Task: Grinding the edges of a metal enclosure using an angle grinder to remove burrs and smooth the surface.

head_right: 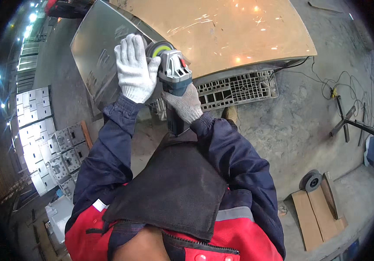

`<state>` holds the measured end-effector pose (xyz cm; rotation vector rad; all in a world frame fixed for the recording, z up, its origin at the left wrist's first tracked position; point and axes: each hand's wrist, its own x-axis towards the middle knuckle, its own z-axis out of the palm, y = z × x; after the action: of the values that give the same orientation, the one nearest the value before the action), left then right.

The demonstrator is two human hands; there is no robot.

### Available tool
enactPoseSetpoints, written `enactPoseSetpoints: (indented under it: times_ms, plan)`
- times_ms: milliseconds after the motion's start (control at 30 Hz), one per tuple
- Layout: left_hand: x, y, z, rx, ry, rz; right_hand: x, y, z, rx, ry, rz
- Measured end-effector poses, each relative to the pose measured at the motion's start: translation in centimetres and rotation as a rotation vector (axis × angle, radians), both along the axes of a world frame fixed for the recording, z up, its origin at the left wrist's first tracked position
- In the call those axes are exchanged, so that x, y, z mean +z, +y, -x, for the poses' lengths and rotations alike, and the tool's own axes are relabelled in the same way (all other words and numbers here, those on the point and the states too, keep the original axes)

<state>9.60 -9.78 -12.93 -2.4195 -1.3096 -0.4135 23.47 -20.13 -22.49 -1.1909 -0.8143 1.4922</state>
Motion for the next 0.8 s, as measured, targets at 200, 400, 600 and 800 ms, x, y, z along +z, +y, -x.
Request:
enactPoseSetpoints:
  times_ms: [200,400,600,800]
  plan:
    - [-0.2,-0.1,0.2,-0.016,-0.109,0.012,2.2,0.3,-0.7,0.02,0.008,0.039]
    - [0.2,-0.2,0.0,-0.004,0.013,-0.011,1.6,0.0,-0.7,-0.014,0.032,0.029]
    - [0.0,-0.2,0.2,-0.039,-0.189,0.019,1.6,0.7,-1.1,0.006,-0.092,-0.018]
    - [-0.2,-0.2,0.3,-0.042,-0.042,0.001,0.0,0.3,-1.2,0.002,-0.132,-0.047]
